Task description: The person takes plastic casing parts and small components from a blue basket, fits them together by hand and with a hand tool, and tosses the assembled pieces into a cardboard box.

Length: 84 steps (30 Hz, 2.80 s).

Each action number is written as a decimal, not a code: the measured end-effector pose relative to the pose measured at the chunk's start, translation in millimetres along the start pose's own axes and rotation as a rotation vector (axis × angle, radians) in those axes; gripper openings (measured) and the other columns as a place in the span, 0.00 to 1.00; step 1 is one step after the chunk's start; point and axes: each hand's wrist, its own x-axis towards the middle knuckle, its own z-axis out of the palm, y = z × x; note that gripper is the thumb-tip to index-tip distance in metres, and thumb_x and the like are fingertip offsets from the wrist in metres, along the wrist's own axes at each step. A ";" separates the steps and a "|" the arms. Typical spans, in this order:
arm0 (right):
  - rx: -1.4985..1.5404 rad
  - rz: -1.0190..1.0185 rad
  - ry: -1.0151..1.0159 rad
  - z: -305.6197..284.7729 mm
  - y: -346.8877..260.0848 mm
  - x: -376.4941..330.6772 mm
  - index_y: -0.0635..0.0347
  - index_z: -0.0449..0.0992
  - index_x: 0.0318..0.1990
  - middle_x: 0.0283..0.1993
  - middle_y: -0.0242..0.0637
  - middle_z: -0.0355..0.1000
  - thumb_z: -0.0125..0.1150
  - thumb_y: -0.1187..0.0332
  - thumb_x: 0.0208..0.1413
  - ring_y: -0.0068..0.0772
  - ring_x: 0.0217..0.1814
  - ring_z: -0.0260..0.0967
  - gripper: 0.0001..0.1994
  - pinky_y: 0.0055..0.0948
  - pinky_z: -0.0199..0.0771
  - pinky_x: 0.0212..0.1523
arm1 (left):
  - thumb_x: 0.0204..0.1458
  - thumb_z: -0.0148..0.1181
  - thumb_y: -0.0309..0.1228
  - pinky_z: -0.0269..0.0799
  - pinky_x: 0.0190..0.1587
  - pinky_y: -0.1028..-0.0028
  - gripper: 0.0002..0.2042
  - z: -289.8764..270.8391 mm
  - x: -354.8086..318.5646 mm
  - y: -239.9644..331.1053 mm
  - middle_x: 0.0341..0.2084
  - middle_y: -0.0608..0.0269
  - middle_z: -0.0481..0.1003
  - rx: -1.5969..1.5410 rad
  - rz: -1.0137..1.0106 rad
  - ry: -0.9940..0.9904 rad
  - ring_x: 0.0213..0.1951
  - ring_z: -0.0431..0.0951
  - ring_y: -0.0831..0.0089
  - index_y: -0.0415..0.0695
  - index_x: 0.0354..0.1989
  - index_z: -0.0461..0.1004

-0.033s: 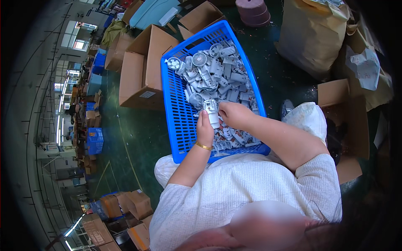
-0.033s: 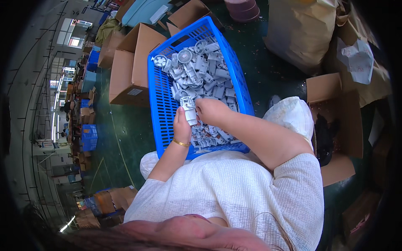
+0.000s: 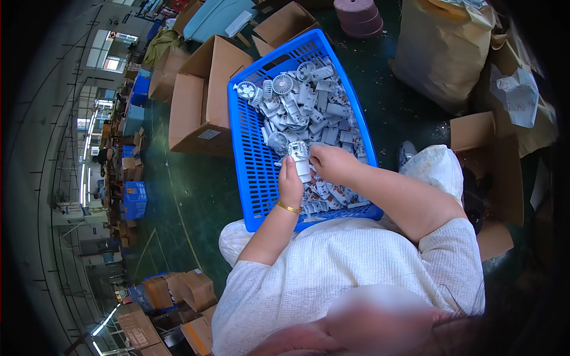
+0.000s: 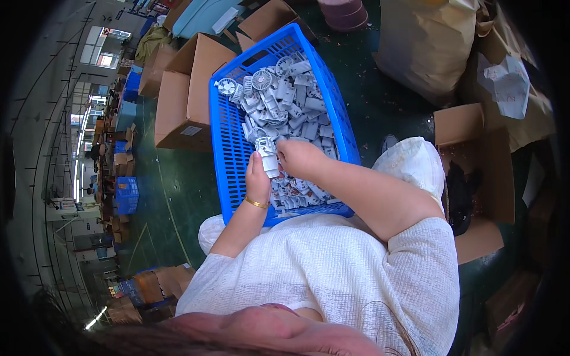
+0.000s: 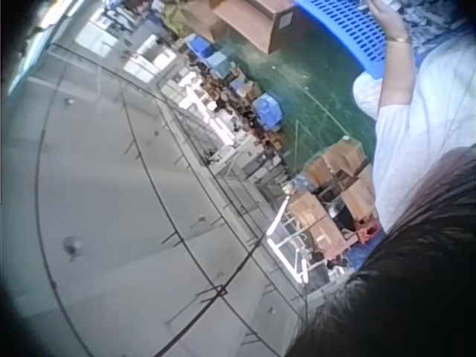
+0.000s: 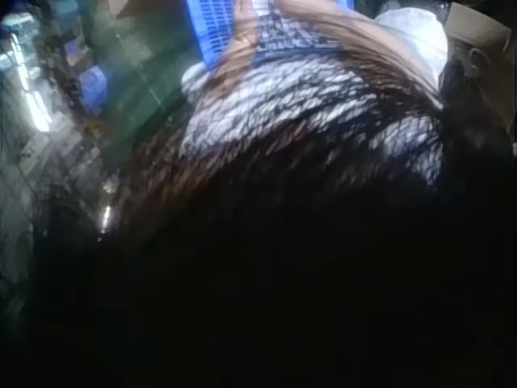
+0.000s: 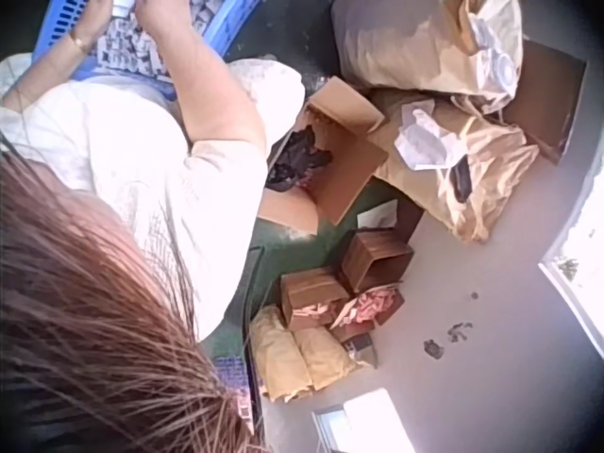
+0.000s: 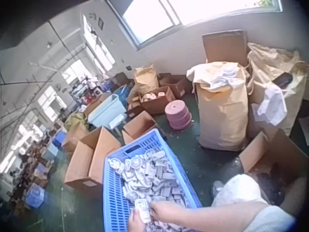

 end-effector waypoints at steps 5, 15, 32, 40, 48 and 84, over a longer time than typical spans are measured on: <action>0.065 0.054 0.070 10.0 -1.5 -3.0 0.64 0.66 0.30 0.30 0.49 0.67 0.47 0.68 0.51 0.50 0.32 0.66 0.07 0.39 0.66 0.33 | 0.58 0.34 0.41 0.69 0.21 0.76 0.16 1.1 1.5 -3.3 0.25 0.61 0.70 0.072 0.094 0.045 0.21 0.72 0.74 0.41 0.39 0.64; 0.111 0.100 0.142 9.9 0.6 6.5 0.64 0.66 0.31 0.30 0.49 0.68 0.46 0.68 0.51 0.50 0.33 0.66 0.08 0.39 0.66 0.33 | 0.58 0.33 0.41 0.69 0.19 0.75 0.17 9.1 1.8 8.9 0.26 0.60 0.71 -0.171 -0.009 0.078 0.20 0.71 0.73 0.41 0.39 0.64; 0.099 0.055 0.039 3.4 -1.3 1.7 0.62 0.67 0.29 0.27 0.46 0.69 0.46 0.69 0.49 0.48 0.31 0.67 0.07 0.40 0.66 0.32 | 0.59 0.32 0.41 0.66 0.22 0.80 0.17 9.3 -5.8 13.3 0.23 0.63 0.70 0.016 0.052 0.031 0.20 0.69 0.77 0.41 0.37 0.65; 0.221 0.126 -0.028 8.9 0.9 3.6 0.64 0.66 0.30 0.26 0.46 0.69 0.44 0.68 0.52 0.44 0.30 0.68 0.08 0.36 0.66 0.31 | 0.59 0.32 0.41 0.66 0.29 0.79 0.17 18.2 -8.6 19.2 0.27 0.62 0.70 0.150 0.106 0.067 0.26 0.70 0.77 0.41 0.38 0.65; 0.263 0.156 0.056 12.2 2.3 9.7 0.66 0.66 0.30 0.28 0.51 0.69 0.44 0.67 0.52 0.52 0.33 0.67 0.09 0.44 0.65 0.34 | 0.58 0.34 0.40 0.69 0.25 0.76 0.17 5.3 8.4 -2.4 0.29 0.60 0.70 -0.091 0.010 0.067 0.26 0.72 0.74 0.40 0.38 0.64; 1.039 0.271 0.475 -49.4 18.0 40.1 0.60 0.66 0.31 0.25 0.30 0.64 0.46 0.67 0.55 0.19 0.23 0.59 0.07 0.19 0.60 0.22 | 0.44 0.53 0.34 0.69 0.34 0.59 0.18 -53.1 158.9 -181.7 0.34 0.52 0.70 0.415 -0.243 -0.560 0.38 0.71 0.56 0.44 0.44 0.64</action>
